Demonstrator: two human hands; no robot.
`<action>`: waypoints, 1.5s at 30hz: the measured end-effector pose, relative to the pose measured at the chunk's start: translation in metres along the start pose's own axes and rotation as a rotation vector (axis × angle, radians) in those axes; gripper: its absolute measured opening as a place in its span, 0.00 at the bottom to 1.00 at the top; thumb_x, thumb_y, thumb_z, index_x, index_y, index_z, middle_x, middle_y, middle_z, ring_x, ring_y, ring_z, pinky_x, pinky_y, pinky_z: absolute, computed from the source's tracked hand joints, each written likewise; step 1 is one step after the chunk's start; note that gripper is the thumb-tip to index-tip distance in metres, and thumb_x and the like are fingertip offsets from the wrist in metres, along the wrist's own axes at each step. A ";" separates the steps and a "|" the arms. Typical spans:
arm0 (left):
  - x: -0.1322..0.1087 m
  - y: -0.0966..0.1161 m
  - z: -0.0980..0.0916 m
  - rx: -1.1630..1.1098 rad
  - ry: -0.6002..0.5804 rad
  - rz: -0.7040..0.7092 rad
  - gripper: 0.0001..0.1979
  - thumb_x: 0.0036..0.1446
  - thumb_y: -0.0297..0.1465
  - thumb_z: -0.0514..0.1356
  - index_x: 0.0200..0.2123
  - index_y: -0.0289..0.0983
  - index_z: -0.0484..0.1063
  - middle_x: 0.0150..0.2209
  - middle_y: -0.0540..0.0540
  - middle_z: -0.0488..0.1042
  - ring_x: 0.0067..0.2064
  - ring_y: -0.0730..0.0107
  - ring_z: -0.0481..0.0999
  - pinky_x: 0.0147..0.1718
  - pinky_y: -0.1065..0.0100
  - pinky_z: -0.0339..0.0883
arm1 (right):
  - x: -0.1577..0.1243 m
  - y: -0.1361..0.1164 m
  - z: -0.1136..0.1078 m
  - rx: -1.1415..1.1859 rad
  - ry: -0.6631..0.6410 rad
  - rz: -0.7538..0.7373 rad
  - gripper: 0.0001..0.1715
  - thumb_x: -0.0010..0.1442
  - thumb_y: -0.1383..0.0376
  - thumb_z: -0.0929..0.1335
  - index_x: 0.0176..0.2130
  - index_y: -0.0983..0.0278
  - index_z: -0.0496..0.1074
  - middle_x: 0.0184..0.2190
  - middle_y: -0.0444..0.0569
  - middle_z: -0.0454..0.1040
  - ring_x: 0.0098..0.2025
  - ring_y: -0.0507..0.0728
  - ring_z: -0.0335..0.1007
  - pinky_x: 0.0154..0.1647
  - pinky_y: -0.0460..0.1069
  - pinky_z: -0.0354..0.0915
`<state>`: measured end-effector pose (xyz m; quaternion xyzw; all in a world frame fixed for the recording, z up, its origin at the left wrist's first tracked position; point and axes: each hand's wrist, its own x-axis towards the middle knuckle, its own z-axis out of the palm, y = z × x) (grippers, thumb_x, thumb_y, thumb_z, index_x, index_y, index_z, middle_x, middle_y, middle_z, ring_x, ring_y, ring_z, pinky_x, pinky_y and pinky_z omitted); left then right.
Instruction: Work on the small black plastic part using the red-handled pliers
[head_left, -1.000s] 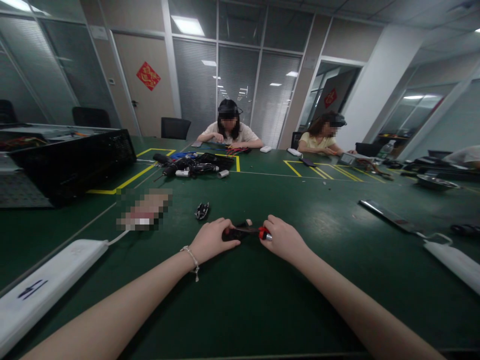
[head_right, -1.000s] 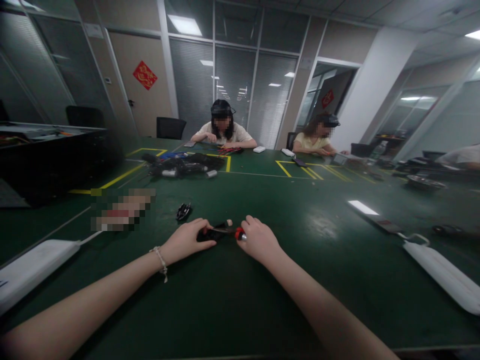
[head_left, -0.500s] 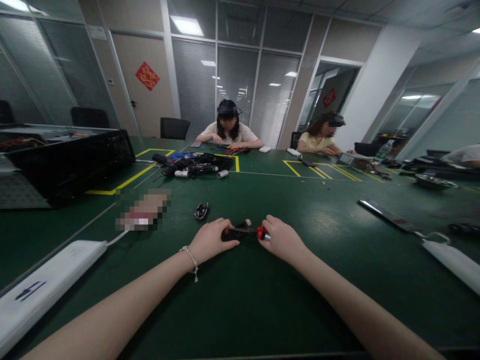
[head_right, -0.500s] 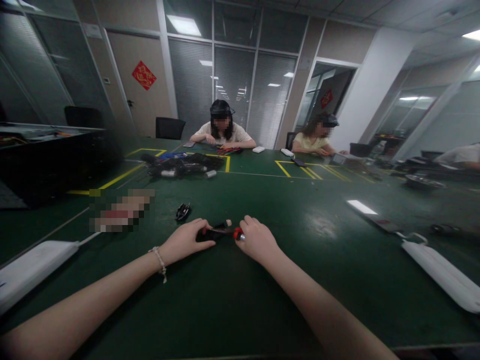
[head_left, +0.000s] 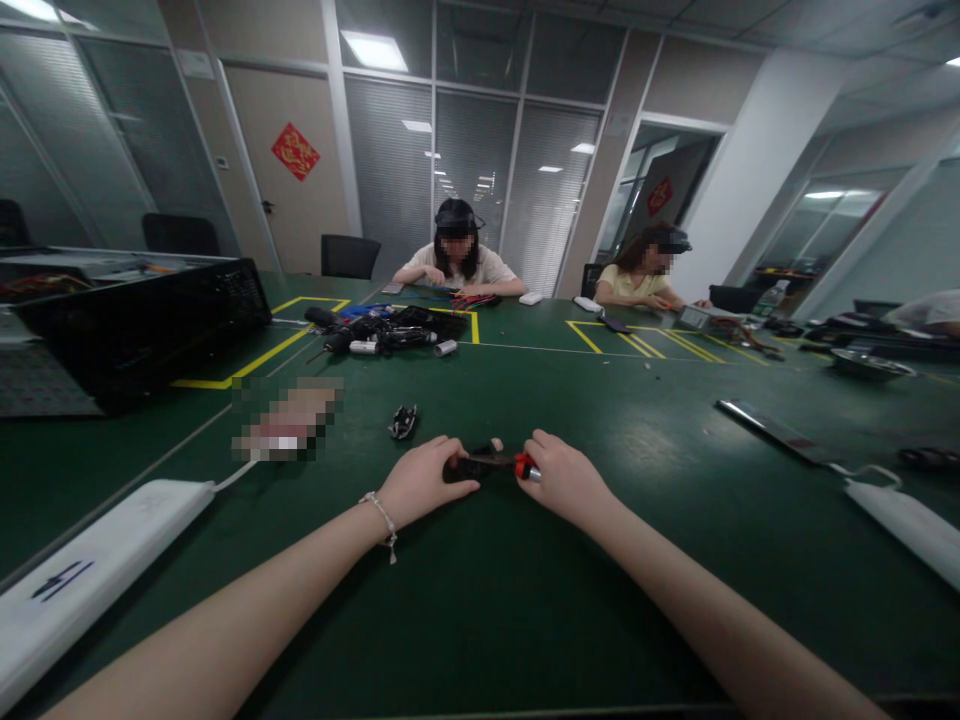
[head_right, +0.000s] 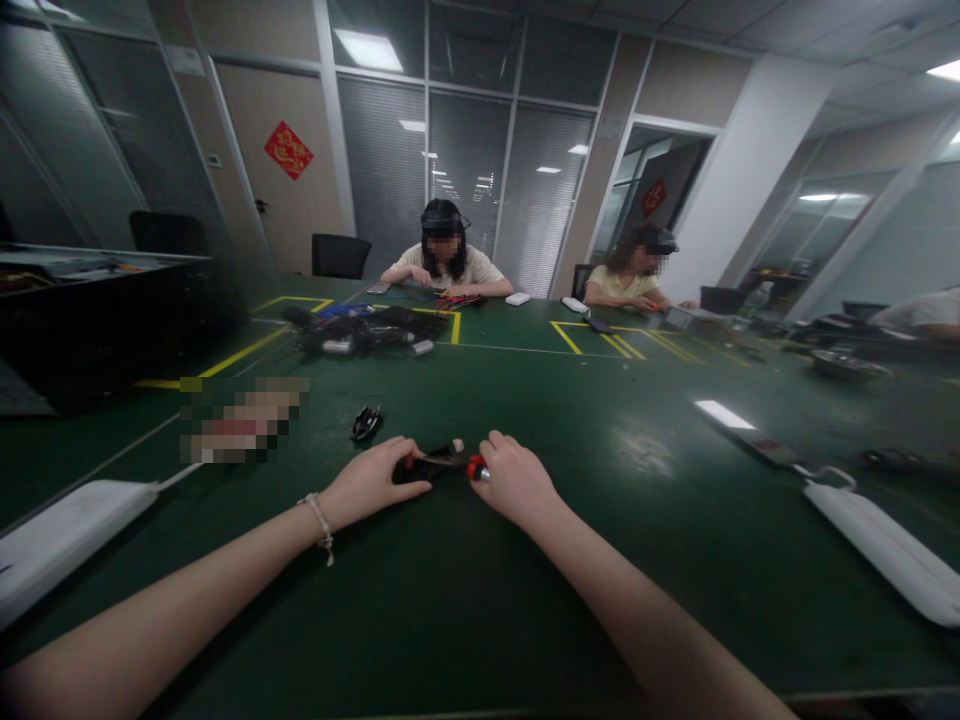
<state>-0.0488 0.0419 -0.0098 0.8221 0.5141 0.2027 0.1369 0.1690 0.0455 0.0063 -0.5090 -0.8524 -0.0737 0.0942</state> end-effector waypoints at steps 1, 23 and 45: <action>0.000 0.000 0.000 0.000 -0.003 -0.003 0.15 0.47 0.43 0.58 0.33 0.39 0.66 0.33 0.50 0.67 0.32 0.68 0.68 0.28 0.70 0.59 | 0.000 0.000 0.000 0.001 0.000 -0.001 0.12 0.50 0.62 0.64 0.35 0.66 0.67 0.36 0.51 0.66 0.37 0.54 0.63 0.36 0.47 0.62; 0.001 0.001 -0.002 -0.011 -0.034 -0.015 0.16 0.47 0.44 0.57 0.35 0.39 0.66 0.34 0.49 0.67 0.33 0.68 0.69 0.28 0.70 0.60 | 0.000 0.001 0.001 -0.038 0.010 -0.019 0.12 0.51 0.62 0.64 0.35 0.66 0.68 0.36 0.51 0.66 0.37 0.55 0.63 0.37 0.47 0.63; 0.000 -0.001 -0.001 -0.011 -0.017 0.012 0.16 0.48 0.44 0.57 0.35 0.39 0.66 0.33 0.50 0.67 0.32 0.68 0.68 0.29 0.69 0.60 | -0.001 0.001 -0.001 -0.040 0.031 -0.014 0.13 0.49 0.63 0.65 0.36 0.67 0.68 0.36 0.52 0.66 0.38 0.56 0.62 0.38 0.48 0.62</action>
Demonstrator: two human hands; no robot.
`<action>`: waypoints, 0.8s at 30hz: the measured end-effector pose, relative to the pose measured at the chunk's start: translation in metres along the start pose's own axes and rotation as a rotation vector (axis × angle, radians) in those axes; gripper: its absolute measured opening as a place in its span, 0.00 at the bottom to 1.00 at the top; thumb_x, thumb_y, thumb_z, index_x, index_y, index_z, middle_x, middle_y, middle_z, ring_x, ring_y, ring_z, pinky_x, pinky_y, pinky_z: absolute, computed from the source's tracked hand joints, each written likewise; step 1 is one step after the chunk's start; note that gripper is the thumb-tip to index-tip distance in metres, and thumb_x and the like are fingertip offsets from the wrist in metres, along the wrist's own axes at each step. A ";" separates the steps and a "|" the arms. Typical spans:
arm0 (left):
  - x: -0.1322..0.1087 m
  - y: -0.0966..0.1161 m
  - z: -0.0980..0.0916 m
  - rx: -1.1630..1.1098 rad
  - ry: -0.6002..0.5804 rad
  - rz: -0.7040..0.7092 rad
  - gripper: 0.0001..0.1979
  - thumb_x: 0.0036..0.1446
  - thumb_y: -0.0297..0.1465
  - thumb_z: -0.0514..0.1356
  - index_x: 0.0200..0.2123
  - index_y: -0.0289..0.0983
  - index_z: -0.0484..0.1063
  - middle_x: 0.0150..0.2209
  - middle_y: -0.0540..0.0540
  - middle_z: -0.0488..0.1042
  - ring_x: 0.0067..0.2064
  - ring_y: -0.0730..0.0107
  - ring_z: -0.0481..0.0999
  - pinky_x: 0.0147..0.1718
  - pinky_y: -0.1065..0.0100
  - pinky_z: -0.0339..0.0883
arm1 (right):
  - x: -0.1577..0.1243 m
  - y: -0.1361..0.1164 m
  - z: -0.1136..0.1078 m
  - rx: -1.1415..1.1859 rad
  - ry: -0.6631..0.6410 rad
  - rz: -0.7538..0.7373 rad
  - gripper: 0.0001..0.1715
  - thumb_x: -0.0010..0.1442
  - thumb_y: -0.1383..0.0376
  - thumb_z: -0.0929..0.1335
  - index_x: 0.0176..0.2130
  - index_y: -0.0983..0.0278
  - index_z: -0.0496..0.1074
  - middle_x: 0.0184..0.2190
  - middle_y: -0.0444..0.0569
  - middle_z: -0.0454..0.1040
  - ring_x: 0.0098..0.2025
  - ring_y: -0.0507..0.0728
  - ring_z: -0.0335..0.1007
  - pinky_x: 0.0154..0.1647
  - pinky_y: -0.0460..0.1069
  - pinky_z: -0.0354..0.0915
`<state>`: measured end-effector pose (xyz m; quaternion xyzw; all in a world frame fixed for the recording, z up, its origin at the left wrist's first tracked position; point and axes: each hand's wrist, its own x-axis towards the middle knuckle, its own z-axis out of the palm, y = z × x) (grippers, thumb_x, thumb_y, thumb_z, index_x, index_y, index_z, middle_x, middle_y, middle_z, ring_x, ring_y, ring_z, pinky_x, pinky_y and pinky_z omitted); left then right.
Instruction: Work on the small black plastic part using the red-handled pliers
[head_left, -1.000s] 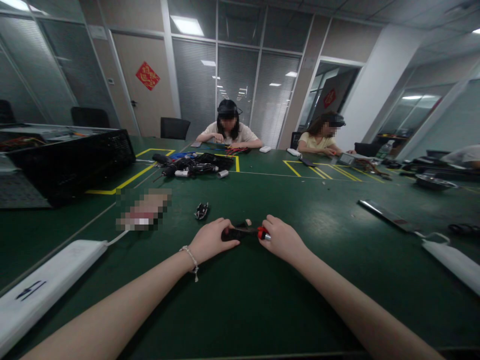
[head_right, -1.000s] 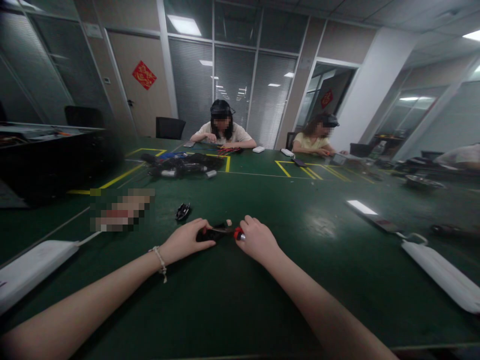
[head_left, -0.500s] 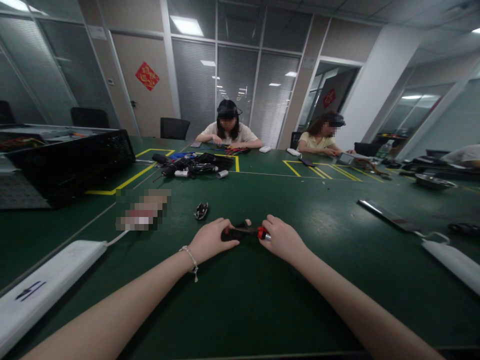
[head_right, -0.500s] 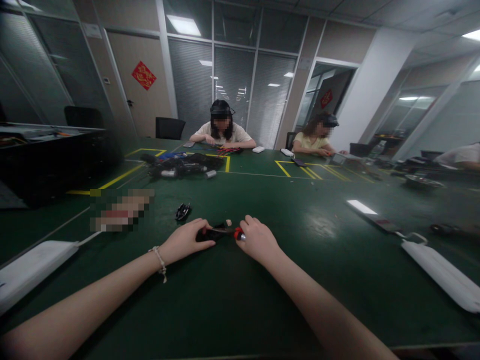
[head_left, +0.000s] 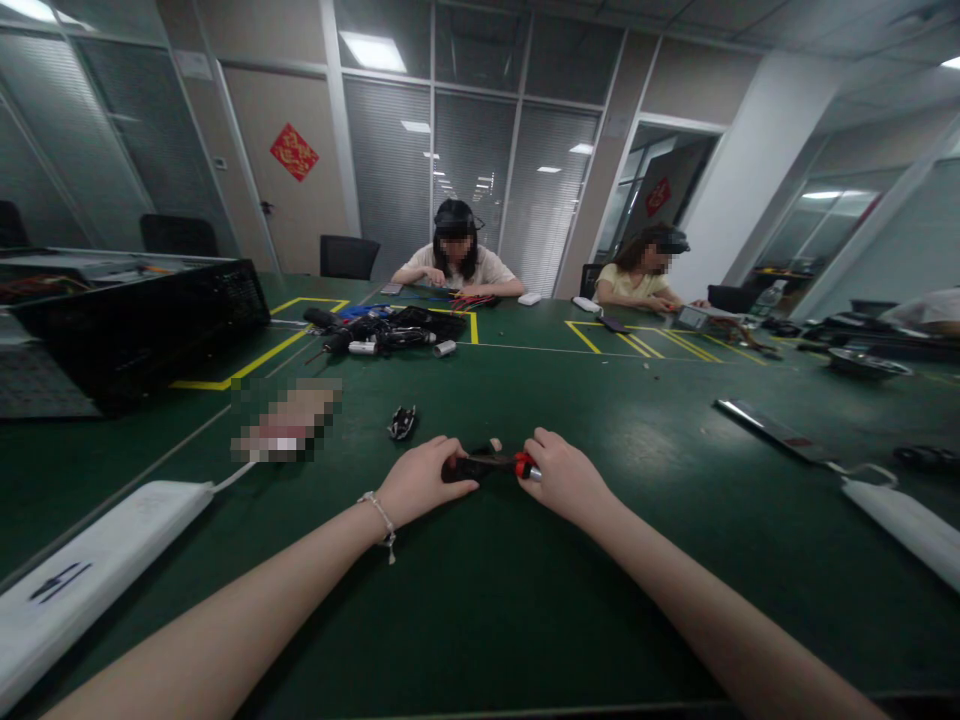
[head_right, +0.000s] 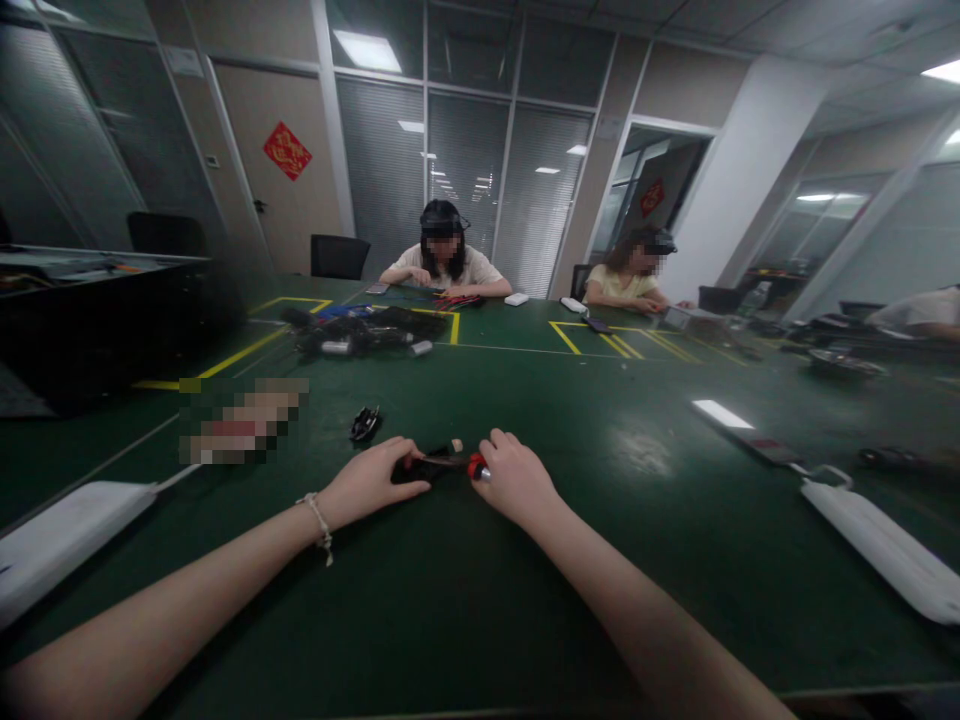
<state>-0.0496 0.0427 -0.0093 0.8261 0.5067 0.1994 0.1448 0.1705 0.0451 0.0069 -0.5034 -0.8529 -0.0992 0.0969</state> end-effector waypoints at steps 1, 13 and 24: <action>0.000 0.000 0.000 -0.001 -0.003 -0.004 0.16 0.48 0.44 0.57 0.35 0.39 0.66 0.33 0.50 0.67 0.32 0.68 0.68 0.29 0.69 0.60 | 0.000 0.000 0.000 0.000 -0.002 0.002 0.13 0.49 0.63 0.65 0.36 0.67 0.68 0.36 0.52 0.66 0.38 0.56 0.62 0.38 0.48 0.62; 0.000 0.003 -0.003 0.005 -0.037 -0.040 0.16 0.48 0.44 0.57 0.35 0.39 0.66 0.34 0.50 0.67 0.33 0.68 0.69 0.29 0.70 0.60 | 0.001 -0.001 0.001 0.017 -0.027 0.003 0.13 0.50 0.63 0.65 0.37 0.66 0.68 0.37 0.51 0.66 0.38 0.55 0.63 0.38 0.48 0.63; 0.000 0.001 0.000 0.006 -0.014 -0.014 0.16 0.48 0.44 0.57 0.35 0.39 0.66 0.34 0.49 0.67 0.33 0.68 0.69 0.30 0.69 0.60 | 0.000 -0.001 -0.001 0.001 -0.037 0.004 0.14 0.50 0.62 0.65 0.37 0.66 0.68 0.37 0.52 0.66 0.38 0.56 0.63 0.38 0.48 0.63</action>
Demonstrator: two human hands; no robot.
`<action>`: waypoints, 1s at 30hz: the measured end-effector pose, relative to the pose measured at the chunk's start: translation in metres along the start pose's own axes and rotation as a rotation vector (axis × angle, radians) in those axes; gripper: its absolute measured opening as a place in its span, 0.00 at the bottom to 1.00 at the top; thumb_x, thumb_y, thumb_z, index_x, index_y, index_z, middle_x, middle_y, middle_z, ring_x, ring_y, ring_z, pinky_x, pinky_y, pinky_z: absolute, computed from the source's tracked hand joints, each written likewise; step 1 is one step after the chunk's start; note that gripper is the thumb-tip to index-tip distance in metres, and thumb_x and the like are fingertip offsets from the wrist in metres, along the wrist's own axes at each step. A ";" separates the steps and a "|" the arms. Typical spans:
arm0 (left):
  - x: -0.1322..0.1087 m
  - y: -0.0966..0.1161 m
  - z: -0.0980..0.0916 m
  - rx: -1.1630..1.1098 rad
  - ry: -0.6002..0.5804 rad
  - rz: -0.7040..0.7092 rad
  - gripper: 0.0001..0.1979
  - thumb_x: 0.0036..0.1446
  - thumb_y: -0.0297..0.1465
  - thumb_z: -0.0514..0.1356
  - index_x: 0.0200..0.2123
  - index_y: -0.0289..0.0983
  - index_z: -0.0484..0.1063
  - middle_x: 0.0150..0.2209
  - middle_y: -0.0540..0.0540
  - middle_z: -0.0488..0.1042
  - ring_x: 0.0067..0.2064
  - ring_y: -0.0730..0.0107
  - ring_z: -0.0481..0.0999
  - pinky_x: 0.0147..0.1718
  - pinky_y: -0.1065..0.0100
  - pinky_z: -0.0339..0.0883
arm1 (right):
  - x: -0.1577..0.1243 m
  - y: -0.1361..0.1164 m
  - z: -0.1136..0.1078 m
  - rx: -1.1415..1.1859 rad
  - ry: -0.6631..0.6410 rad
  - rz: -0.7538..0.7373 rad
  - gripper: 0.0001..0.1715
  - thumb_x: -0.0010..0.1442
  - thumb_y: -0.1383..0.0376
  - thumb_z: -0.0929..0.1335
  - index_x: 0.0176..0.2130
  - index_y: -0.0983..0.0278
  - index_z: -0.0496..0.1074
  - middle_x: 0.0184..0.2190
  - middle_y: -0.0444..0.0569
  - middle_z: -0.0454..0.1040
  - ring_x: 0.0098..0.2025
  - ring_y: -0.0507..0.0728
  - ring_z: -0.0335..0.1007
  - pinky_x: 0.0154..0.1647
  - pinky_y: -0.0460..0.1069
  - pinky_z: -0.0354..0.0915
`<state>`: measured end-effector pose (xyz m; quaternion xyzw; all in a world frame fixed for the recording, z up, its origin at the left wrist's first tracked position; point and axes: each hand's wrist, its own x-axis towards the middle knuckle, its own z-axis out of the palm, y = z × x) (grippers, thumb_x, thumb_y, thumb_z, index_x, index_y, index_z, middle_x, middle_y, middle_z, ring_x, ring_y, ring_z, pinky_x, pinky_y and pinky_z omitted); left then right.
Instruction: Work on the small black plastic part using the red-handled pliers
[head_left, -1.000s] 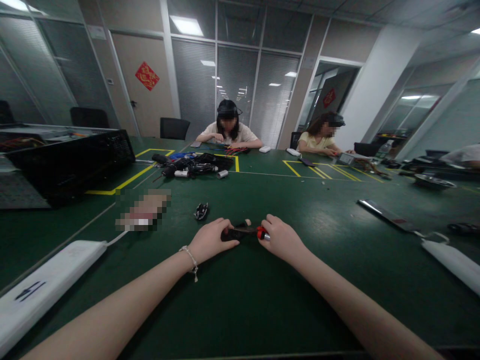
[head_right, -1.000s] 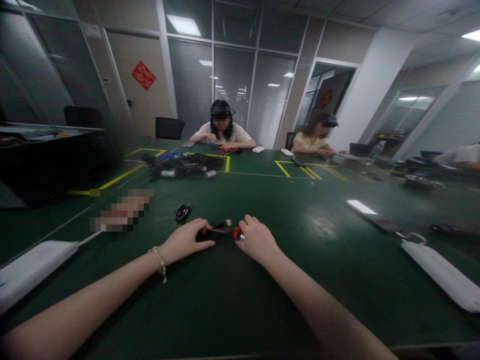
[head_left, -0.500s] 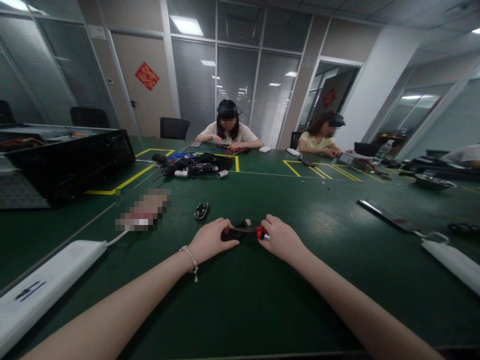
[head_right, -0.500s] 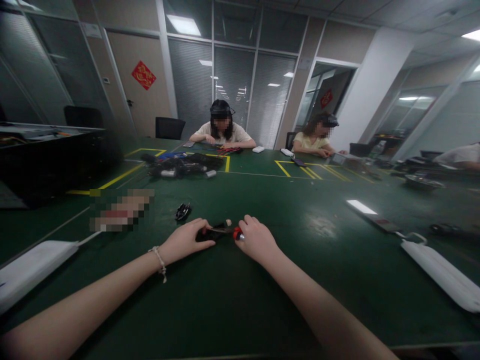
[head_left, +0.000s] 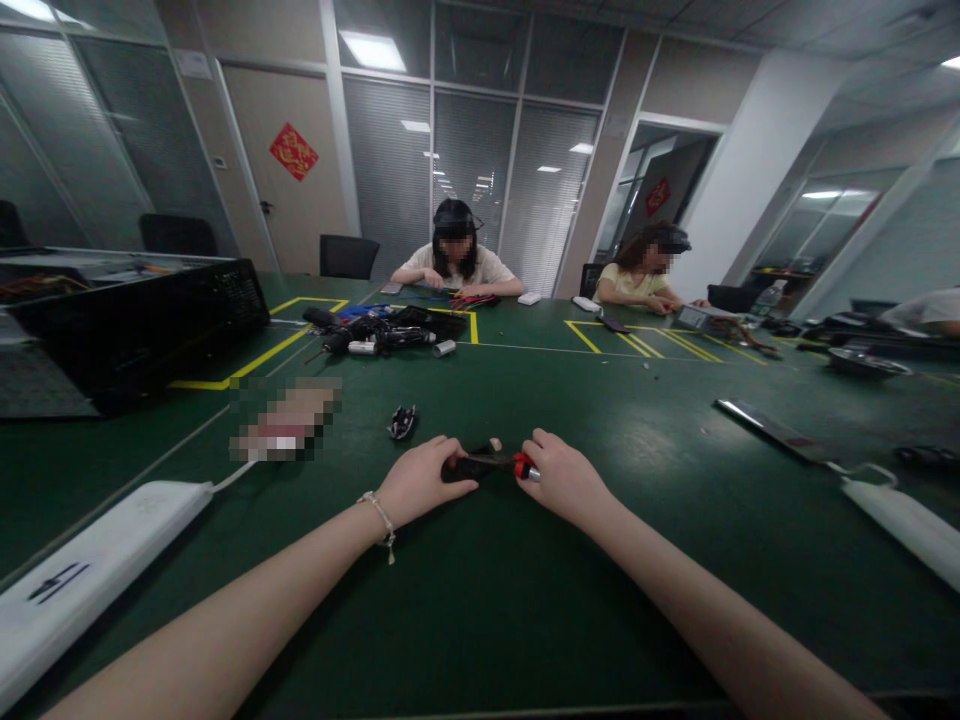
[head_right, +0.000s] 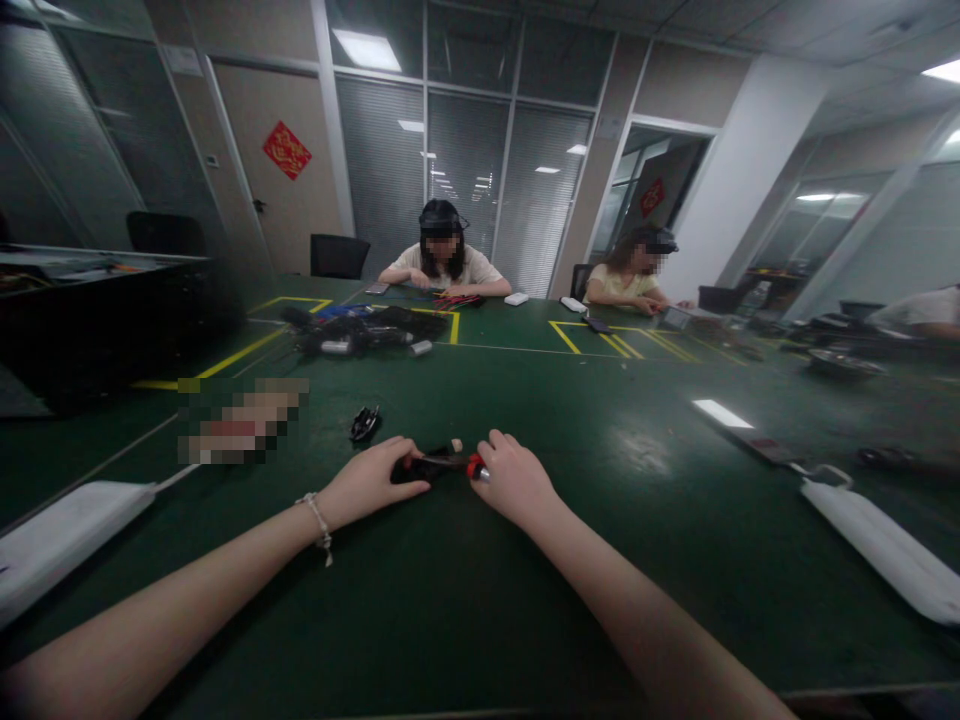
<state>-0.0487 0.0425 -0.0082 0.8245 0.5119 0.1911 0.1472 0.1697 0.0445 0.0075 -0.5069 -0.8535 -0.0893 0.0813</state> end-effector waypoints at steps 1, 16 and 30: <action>0.000 0.000 0.000 0.004 0.002 0.001 0.16 0.48 0.44 0.57 0.35 0.39 0.66 0.34 0.49 0.67 0.33 0.67 0.69 0.31 0.69 0.60 | 0.000 0.000 0.000 -0.003 0.000 -0.001 0.14 0.50 0.62 0.65 0.37 0.66 0.69 0.37 0.52 0.66 0.38 0.56 0.63 0.38 0.48 0.63; 0.000 0.001 0.000 -0.001 0.001 -0.007 0.15 0.47 0.43 0.58 0.35 0.39 0.66 0.34 0.49 0.67 0.33 0.67 0.69 0.30 0.69 0.60 | 0.000 0.000 0.001 0.015 0.020 0.003 0.14 0.50 0.63 0.65 0.37 0.65 0.68 0.37 0.51 0.66 0.38 0.55 0.63 0.37 0.48 0.63; 0.001 -0.001 0.000 0.010 0.007 0.009 0.16 0.48 0.44 0.57 0.35 0.39 0.66 0.33 0.50 0.67 0.33 0.68 0.68 0.29 0.70 0.60 | 0.000 0.001 0.001 0.003 0.028 -0.012 0.13 0.50 0.63 0.65 0.37 0.66 0.68 0.37 0.52 0.65 0.38 0.55 0.62 0.38 0.48 0.62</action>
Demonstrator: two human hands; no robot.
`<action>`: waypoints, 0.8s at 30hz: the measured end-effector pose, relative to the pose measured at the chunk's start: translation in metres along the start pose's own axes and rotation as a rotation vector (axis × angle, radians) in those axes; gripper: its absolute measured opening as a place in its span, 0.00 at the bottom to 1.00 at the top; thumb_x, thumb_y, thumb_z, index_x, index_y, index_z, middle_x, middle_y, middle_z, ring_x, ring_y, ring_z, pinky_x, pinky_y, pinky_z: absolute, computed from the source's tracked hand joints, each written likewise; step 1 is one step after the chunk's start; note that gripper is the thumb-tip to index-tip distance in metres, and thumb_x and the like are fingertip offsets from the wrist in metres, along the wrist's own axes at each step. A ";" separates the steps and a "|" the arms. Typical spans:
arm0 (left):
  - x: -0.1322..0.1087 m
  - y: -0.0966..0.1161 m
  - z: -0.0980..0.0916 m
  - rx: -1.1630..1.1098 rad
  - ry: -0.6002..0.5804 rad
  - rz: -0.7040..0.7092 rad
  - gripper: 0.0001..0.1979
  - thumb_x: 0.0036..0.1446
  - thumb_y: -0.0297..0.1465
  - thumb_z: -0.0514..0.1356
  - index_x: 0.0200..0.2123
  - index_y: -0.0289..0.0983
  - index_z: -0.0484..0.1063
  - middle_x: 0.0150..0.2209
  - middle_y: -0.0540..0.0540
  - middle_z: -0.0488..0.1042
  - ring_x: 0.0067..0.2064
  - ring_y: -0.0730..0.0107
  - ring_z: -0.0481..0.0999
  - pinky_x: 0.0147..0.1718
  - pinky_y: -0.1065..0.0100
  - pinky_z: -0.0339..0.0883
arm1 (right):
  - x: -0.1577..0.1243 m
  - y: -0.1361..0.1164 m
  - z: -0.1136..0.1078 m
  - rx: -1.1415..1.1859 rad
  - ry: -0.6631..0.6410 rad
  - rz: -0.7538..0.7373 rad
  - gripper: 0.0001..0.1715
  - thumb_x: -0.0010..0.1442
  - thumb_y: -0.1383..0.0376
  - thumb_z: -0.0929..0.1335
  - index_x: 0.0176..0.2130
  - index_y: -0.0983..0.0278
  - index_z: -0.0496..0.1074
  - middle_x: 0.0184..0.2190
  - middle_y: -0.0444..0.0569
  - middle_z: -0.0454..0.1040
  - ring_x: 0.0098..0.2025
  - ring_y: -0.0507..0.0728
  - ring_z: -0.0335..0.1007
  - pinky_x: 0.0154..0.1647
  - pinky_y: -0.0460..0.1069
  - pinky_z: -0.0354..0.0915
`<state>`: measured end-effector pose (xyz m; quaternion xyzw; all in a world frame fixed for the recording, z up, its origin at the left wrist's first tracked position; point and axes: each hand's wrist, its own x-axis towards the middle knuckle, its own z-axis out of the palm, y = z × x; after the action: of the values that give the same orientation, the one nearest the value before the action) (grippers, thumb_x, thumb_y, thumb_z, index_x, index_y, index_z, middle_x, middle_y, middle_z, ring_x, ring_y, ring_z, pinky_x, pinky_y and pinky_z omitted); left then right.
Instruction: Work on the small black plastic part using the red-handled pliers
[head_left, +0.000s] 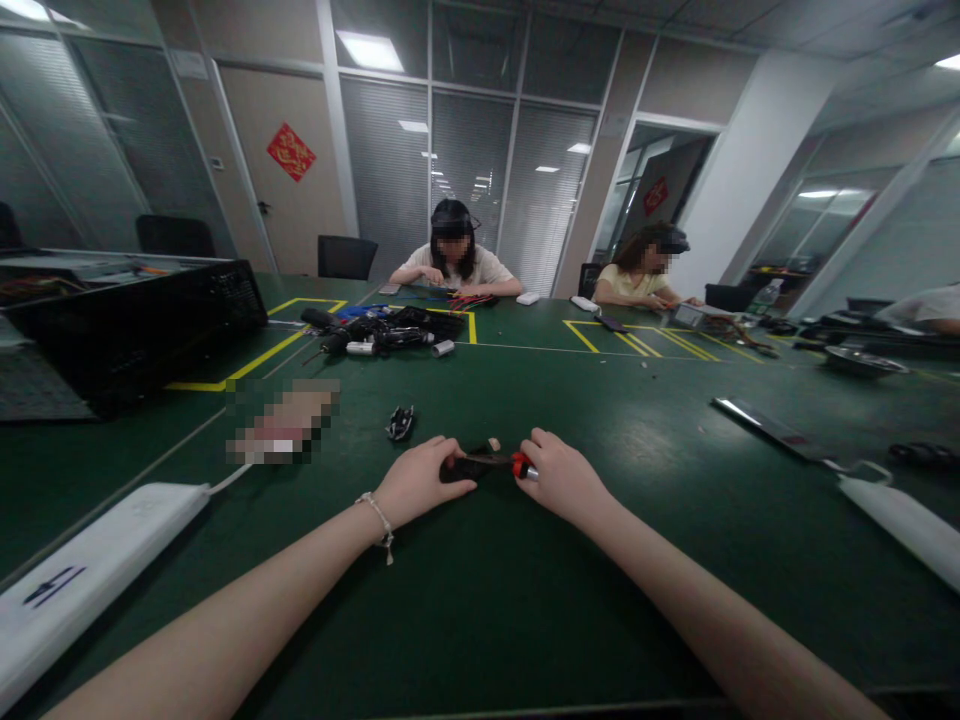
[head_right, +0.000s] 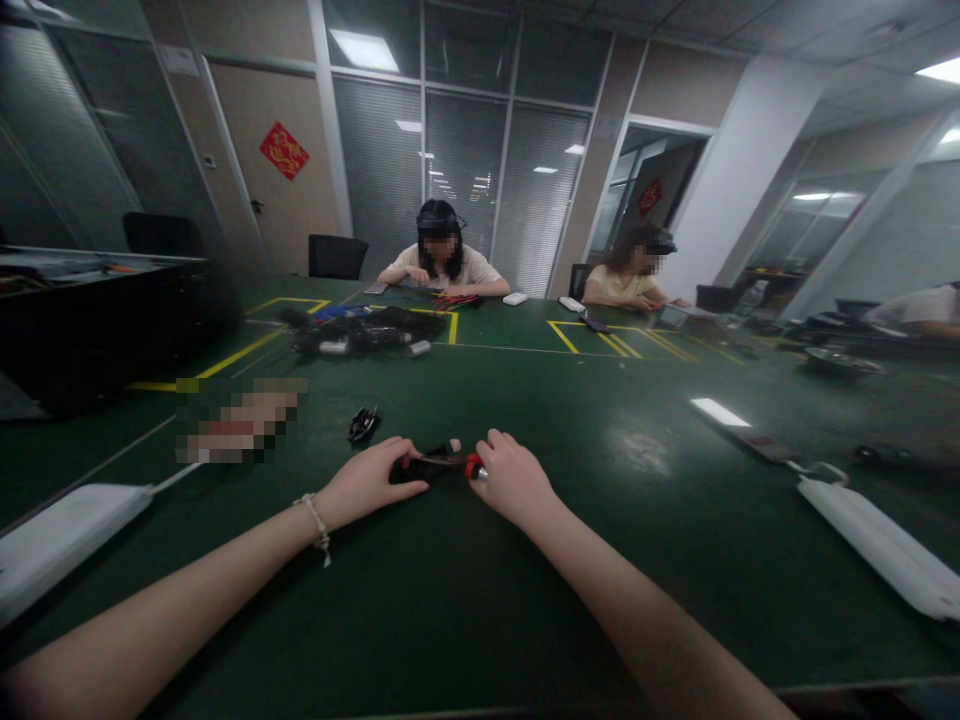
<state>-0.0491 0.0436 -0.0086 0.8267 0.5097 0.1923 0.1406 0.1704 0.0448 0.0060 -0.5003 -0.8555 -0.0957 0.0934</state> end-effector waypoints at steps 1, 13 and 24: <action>0.000 0.000 0.000 0.005 0.003 0.004 0.16 0.48 0.44 0.57 0.35 0.39 0.66 0.33 0.50 0.67 0.33 0.68 0.68 0.29 0.70 0.60 | 0.000 0.000 0.000 -0.003 0.001 -0.004 0.13 0.50 0.63 0.65 0.37 0.66 0.68 0.37 0.51 0.65 0.38 0.56 0.62 0.38 0.48 0.62; -0.001 -0.001 0.001 -0.005 0.008 0.007 0.15 0.48 0.44 0.57 0.34 0.39 0.66 0.33 0.50 0.67 0.32 0.69 0.68 0.29 0.70 0.59 | 0.002 -0.001 -0.001 -0.012 0.003 0.003 0.14 0.50 0.63 0.65 0.37 0.67 0.69 0.36 0.52 0.66 0.37 0.56 0.63 0.38 0.48 0.63; 0.000 0.001 0.000 -0.015 -0.014 -0.019 0.16 0.47 0.44 0.57 0.35 0.39 0.66 0.34 0.50 0.67 0.33 0.68 0.68 0.28 0.70 0.60 | 0.000 -0.001 -0.003 -0.007 -0.021 0.021 0.14 0.50 0.63 0.65 0.38 0.66 0.69 0.37 0.51 0.66 0.36 0.54 0.64 0.35 0.47 0.63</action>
<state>-0.0488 0.0433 -0.0082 0.8220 0.5151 0.1891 0.1523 0.1695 0.0435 0.0087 -0.5107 -0.8506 -0.0925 0.0837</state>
